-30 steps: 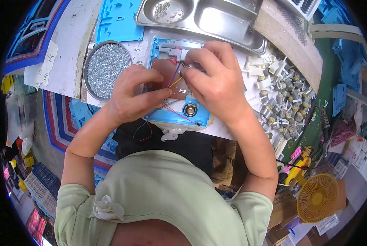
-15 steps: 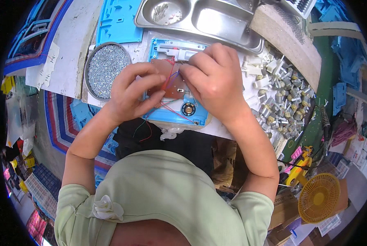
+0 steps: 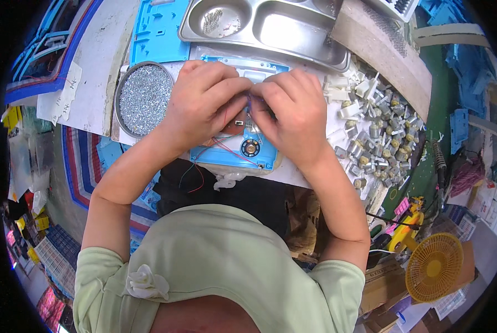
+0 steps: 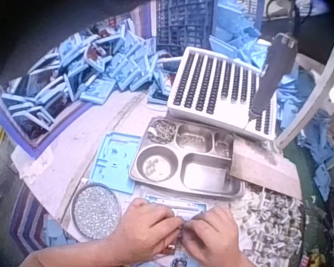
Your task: Assemble internal components of a plastic device casing, including soldering and screw installation.
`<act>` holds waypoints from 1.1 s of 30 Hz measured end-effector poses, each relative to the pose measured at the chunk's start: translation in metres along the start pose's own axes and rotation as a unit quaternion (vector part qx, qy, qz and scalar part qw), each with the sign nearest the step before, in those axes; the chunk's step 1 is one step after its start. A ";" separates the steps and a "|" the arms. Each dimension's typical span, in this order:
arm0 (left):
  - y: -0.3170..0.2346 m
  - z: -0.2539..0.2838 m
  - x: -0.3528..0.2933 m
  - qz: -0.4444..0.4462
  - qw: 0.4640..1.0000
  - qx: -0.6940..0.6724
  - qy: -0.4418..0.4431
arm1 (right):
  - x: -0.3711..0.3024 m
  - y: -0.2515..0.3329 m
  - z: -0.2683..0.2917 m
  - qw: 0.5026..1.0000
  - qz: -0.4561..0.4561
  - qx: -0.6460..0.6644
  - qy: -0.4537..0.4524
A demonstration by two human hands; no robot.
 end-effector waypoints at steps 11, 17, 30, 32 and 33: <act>0.011 0.001 -0.018 0.061 0.993 0.049 0.088 | -0.019 -0.020 0.009 0.997 -0.067 0.027 -0.014; -0.019 0.027 0.000 0.097 0.994 -0.026 0.052 | -0.025 -0.021 0.016 0.992 -0.085 0.077 -0.046; -0.001 -0.023 0.020 0.149 0.958 -0.216 0.117 | -0.039 -0.025 0.041 0.991 -0.094 0.065 -0.074; -0.002 -0.019 0.018 0.143 0.963 -0.200 0.113 | -0.069 -0.040 0.068 0.979 -0.176 0.043 -0.091; -0.006 -0.017 0.022 0.112 0.973 -0.175 0.103 | -0.094 -0.046 0.093 0.965 -0.234 0.026 -0.119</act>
Point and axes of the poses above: each hand's wrist, its own x-axis towards the middle knuckle, its own z-axis out of the back of the hand, y = z × x, the point moved 9 cm from there along x, towards the middle knuckle, and after that the axes turned 7 degrees about y, right-handed, at the moved point
